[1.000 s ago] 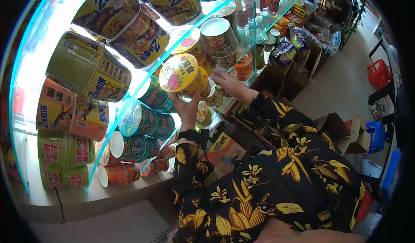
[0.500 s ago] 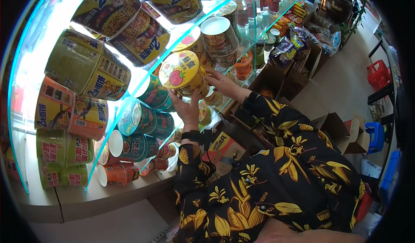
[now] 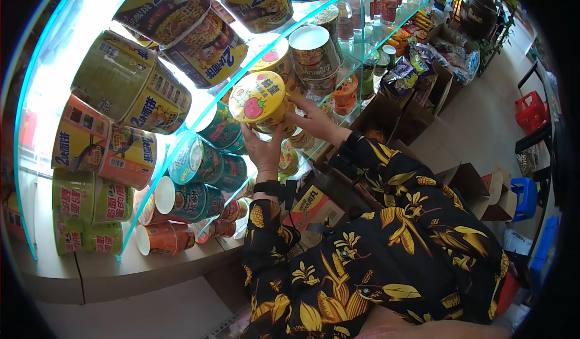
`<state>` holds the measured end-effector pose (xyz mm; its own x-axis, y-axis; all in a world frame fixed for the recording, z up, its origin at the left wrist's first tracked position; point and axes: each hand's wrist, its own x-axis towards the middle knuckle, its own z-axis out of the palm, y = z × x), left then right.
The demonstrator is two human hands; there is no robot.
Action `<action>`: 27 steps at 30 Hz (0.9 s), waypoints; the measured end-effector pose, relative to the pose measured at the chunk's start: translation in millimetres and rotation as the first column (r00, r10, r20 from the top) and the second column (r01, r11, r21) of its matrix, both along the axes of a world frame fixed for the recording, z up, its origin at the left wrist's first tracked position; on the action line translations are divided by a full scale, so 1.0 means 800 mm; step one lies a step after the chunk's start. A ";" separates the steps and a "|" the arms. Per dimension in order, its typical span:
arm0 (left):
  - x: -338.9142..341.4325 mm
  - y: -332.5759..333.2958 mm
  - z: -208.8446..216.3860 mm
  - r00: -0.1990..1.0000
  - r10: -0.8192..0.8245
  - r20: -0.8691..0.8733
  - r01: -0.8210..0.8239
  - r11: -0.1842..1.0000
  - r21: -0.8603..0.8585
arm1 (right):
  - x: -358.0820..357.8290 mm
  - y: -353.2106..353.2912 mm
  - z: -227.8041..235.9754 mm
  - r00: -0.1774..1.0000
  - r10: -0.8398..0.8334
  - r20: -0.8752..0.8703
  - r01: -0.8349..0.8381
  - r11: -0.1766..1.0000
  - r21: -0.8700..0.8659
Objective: Organizing and stocking instant noodle cups on store shelves by moving them between boxes and the shelves.
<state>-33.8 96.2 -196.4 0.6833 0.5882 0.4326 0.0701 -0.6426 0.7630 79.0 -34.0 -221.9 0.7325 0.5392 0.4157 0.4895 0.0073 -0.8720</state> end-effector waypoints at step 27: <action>0.001 -0.014 -0.008 0.978 0.076 0.196 -0.060 0.995 -0.086 | 0.009 0.001 0.058 0.920 0.302 -0.250 -0.300 0.953 0.048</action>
<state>-33.3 84.9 -202.8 0.5454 0.6679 0.5064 -0.0470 -0.5789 0.8140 86.0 -33.0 -175.3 0.6169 0.7480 0.2447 0.2280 0.1277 -0.9652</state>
